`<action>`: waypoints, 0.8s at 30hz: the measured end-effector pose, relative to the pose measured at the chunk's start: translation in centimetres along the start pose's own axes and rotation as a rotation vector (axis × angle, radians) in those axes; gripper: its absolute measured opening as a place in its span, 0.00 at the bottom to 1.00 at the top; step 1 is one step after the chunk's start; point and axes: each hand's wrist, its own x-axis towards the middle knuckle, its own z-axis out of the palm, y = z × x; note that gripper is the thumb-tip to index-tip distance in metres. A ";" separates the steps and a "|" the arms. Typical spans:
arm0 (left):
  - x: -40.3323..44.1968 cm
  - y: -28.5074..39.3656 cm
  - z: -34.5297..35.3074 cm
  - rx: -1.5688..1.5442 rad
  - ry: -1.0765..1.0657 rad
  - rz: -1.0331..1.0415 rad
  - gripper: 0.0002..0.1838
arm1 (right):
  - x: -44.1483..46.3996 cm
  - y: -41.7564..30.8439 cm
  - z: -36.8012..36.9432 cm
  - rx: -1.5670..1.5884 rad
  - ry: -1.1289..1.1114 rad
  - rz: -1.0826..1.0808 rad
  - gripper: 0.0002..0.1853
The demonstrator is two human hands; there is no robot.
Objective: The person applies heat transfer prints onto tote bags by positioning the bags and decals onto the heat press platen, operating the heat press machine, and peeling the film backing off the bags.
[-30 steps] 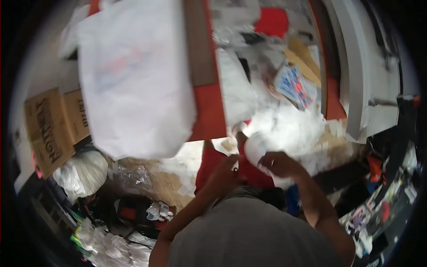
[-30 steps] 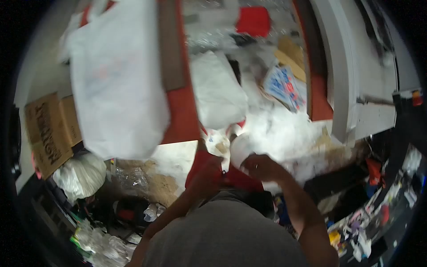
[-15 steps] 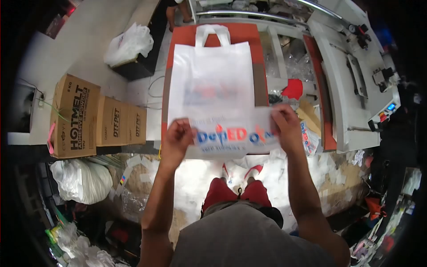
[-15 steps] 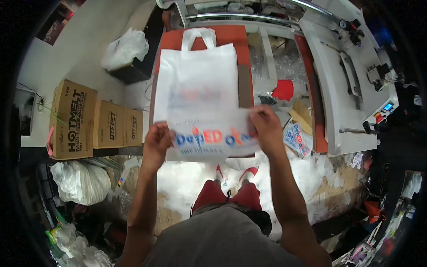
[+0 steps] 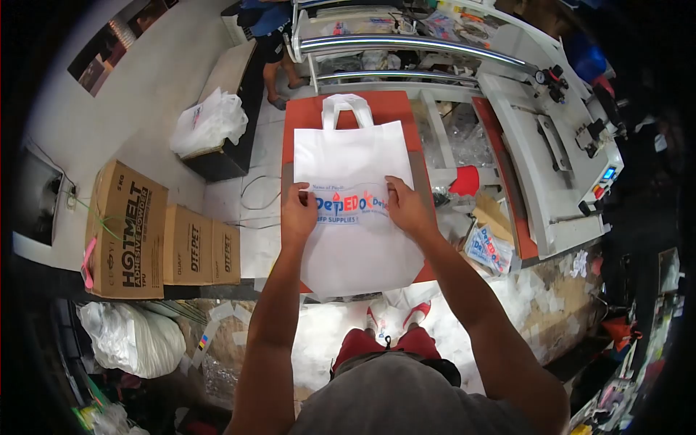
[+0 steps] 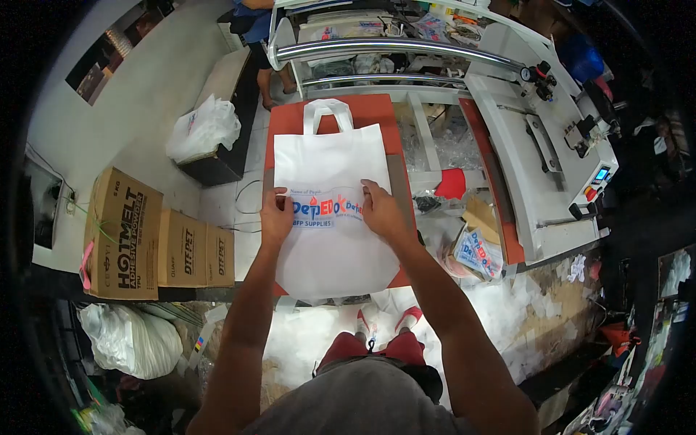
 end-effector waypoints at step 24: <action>0.4 0.0 0.3 -0.187 0.081 -0.079 0.11 | 2.2 2.6 1.8 0.047 0.167 0.154 0.20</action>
